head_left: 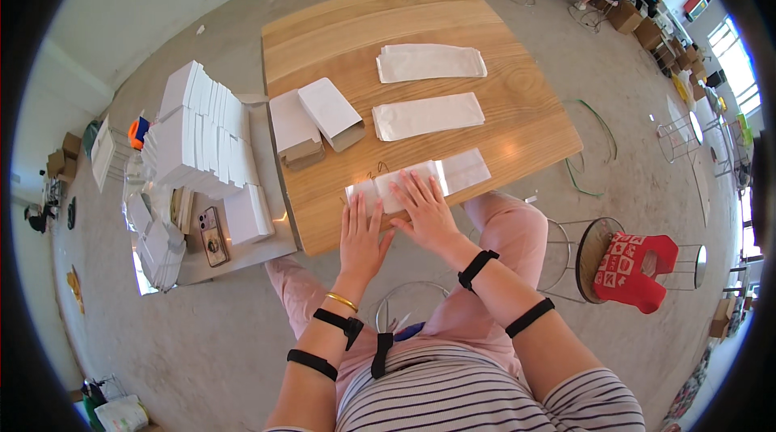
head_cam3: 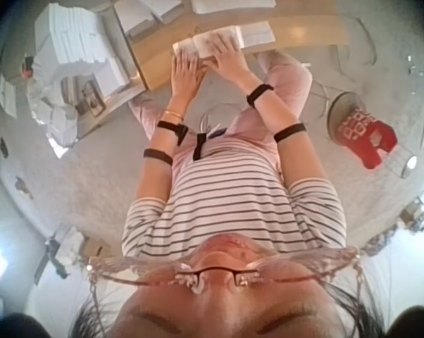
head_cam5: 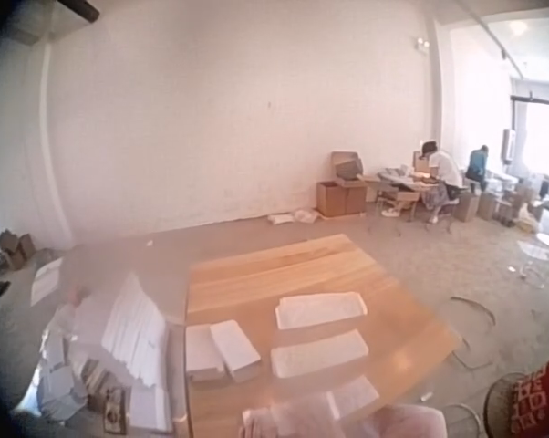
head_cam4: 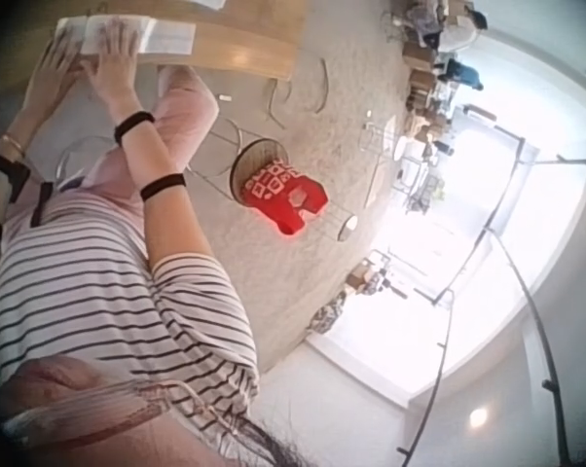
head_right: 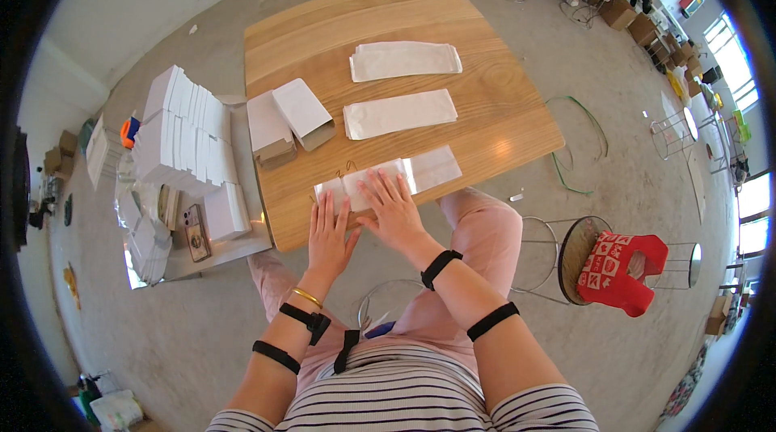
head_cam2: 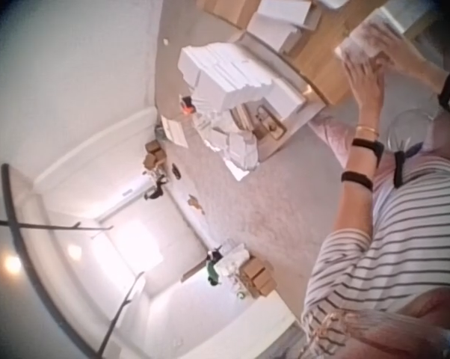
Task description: Folding long strips of white paper and organizing them on a table.
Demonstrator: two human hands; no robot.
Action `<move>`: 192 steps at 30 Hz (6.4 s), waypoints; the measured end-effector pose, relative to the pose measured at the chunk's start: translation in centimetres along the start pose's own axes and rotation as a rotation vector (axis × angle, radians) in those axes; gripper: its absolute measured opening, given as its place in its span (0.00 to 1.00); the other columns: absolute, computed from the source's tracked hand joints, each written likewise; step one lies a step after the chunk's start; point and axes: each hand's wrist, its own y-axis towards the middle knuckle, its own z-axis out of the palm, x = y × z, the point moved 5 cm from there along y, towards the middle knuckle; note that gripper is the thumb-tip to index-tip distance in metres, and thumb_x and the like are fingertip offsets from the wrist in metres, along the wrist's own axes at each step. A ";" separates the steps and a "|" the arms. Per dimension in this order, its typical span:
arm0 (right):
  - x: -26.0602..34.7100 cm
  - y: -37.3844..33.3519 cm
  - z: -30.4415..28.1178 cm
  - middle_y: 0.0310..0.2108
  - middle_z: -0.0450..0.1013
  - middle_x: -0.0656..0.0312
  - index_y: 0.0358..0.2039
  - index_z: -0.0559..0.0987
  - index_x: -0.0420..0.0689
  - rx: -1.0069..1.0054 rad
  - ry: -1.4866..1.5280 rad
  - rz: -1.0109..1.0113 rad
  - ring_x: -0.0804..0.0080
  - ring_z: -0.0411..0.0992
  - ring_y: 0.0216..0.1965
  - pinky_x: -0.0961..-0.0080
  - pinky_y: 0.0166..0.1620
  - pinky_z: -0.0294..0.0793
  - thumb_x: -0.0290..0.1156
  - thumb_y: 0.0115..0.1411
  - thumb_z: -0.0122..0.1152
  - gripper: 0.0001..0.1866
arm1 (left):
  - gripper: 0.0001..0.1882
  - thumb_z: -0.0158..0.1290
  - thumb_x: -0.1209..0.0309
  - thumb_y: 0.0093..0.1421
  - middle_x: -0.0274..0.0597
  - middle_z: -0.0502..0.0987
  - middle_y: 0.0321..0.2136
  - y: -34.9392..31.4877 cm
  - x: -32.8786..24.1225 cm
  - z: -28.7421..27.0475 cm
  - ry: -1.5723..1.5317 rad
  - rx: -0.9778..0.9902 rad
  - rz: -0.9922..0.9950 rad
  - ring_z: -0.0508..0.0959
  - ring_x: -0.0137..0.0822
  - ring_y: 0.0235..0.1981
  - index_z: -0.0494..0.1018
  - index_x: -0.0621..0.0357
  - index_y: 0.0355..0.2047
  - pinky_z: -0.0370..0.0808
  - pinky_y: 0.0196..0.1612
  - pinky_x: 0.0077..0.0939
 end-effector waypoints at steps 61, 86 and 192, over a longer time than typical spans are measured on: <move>-7.7 -0.1 -2.4 0.34 0.69 0.60 0.27 0.77 0.50 -0.357 0.276 0.428 0.57 0.66 0.43 0.60 0.45 0.62 0.34 0.51 0.68 0.06 | 0.30 0.47 0.58 0.68 0.55 0.64 0.61 0.9 -2.0 -0.3 -0.512 -0.194 -0.292 0.60 0.53 0.64 0.58 0.62 0.65 0.51 0.66 0.55; -8.4 -0.6 -3.1 0.35 0.71 0.62 0.28 0.78 0.49 -0.373 0.333 0.476 0.58 0.67 0.44 0.61 0.47 0.64 0.30 0.52 0.67 0.04 | 0.21 0.59 0.70 0.58 0.44 0.78 0.38 3.7 0.7 -1.9 -0.381 -0.286 -0.325 0.77 0.42 0.39 0.68 0.57 0.50 0.71 0.43 0.41; -0.2 2.2 0.2 0.25 0.77 0.55 0.27 0.79 0.39 -0.185 0.868 0.527 0.61 0.76 0.28 0.66 0.34 0.74 0.42 0.50 0.73 0.18 | 0.28 0.58 0.68 0.58 0.51 0.63 0.64 -2.9 -3.3 -5.4 -0.278 -0.051 0.111 0.63 0.54 0.63 0.68 0.58 0.59 0.60 0.64 0.46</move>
